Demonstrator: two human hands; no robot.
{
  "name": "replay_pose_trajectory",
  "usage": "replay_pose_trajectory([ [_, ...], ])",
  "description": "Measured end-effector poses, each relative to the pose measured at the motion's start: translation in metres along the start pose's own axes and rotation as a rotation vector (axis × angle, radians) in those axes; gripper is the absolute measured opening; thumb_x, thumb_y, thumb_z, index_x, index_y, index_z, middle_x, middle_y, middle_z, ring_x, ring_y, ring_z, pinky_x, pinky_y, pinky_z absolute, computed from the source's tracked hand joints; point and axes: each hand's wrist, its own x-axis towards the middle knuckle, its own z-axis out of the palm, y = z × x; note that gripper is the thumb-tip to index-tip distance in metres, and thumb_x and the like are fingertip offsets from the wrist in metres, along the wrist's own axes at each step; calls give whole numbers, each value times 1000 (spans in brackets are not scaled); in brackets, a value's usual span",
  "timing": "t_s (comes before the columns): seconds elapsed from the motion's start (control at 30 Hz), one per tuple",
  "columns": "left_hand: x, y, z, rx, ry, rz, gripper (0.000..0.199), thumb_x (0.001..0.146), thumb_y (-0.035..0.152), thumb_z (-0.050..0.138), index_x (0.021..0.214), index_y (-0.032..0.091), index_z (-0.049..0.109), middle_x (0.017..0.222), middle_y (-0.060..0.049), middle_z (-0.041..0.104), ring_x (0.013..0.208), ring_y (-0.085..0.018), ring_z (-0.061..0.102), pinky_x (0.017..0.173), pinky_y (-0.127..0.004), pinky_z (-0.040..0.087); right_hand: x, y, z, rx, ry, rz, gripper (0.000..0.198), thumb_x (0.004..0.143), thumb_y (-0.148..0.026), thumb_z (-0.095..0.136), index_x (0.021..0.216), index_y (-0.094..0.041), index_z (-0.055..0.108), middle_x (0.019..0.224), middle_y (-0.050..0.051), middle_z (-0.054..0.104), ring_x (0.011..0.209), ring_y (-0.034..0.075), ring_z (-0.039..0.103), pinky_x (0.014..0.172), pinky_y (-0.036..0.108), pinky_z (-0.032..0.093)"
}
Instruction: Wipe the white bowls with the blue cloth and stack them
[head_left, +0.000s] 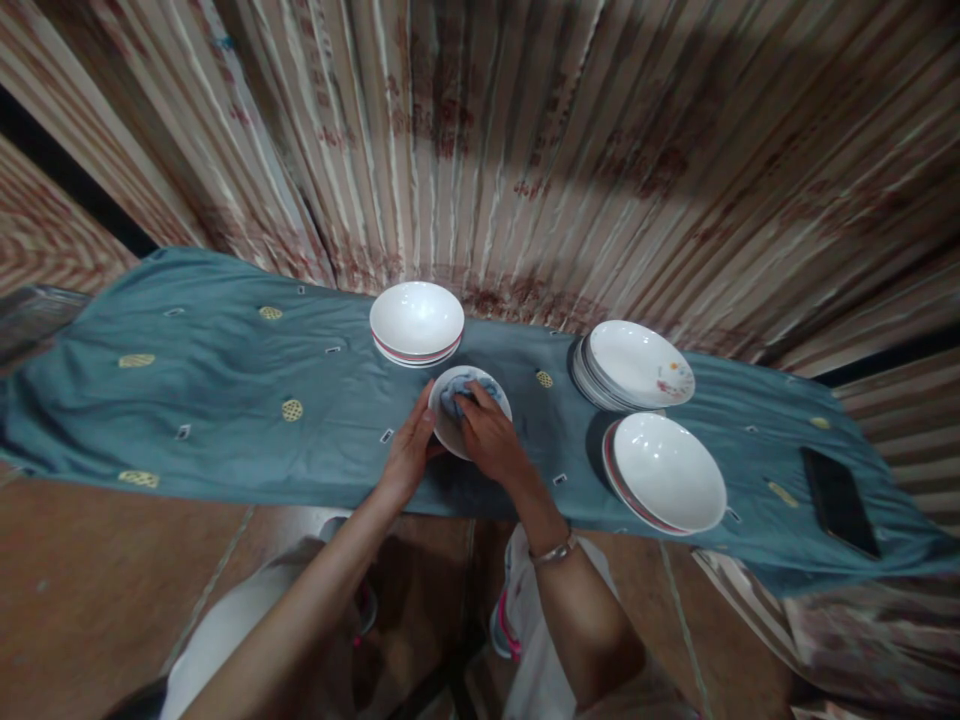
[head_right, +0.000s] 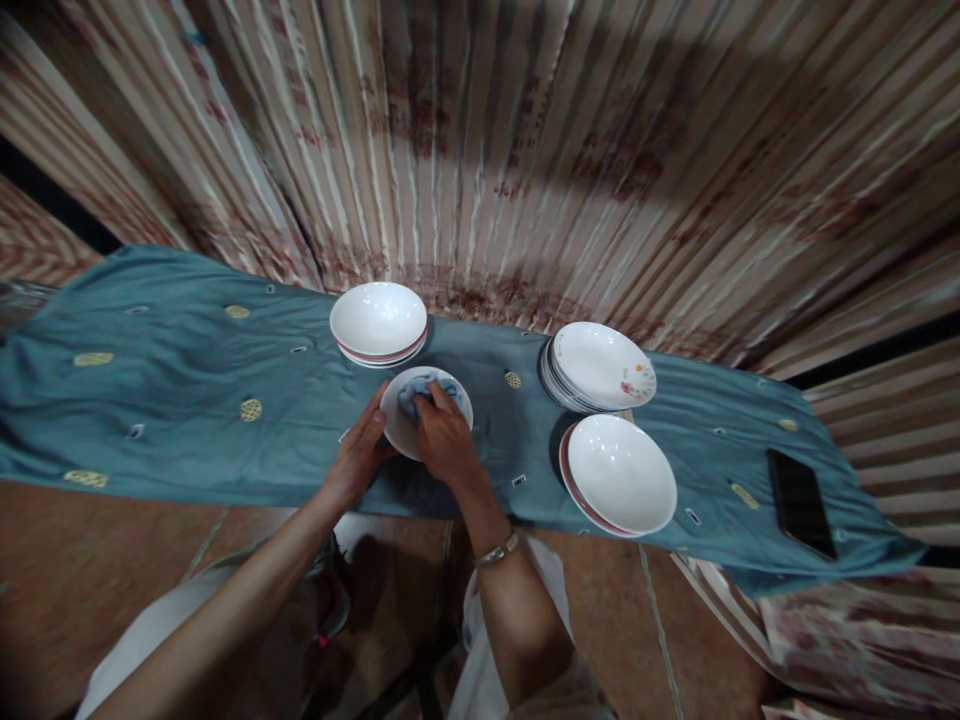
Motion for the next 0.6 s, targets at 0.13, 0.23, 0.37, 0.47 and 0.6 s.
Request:
replay_pose_trajectory([
  [0.13, 0, 1, 1, -10, 13, -2, 70, 84, 58, 60, 147, 30, 46, 158, -2, 40, 141, -34, 40, 88, -42, 60, 0, -3, -9, -230, -12, 67, 38, 91, -8, 40, 120, -12, 64, 142, 18, 51, 130, 26, 47, 112, 44, 37],
  [0.23, -1, 3, 3, -13, 22, 1, 70, 83, 58, 61, 146, 29, 48, 157, -3, 41, 139, -33, 42, 89, -42, 60, -1, -4, -15, -337, -39, 92, 33, 90, -8, 43, 111, -12, 68, 133, 18, 57, 120, 26, 53, 108, 43, 39],
  [0.37, -2, 5, 4, -6, 32, 0, 72, 82, 59, 62, 145, 27, 49, 155, -5, 44, 136, -34, 45, 85, -40, 61, -3, -2, -21, -376, -91, 105, 28, 90, -8, 45, 101, -13, 71, 119, 17, 64, 111, 24, 58, 104, 40, 43],
  [0.47, -3, 8, 5, -11, 23, -4, 74, 82, 60, 61, 146, 26, 48, 153, -6, 46, 134, -33, 48, 84, -39, 61, -7, 1, -25, -355, -116, 108, 27, 91, -9, 45, 96, -15, 71, 114, 14, 68, 108, 23, 60, 101, 37, 46],
  [0.6, -5, 12, 7, 11, 17, -2, 71, 83, 60, 59, 145, 26, 49, 152, -6, 48, 134, -31, 48, 88, -38, 59, -14, 4, -32, -279, -174, 91, 28, 92, -8, 45, 95, -16, 72, 110, 12, 71, 109, 20, 63, 102, 33, 45],
])
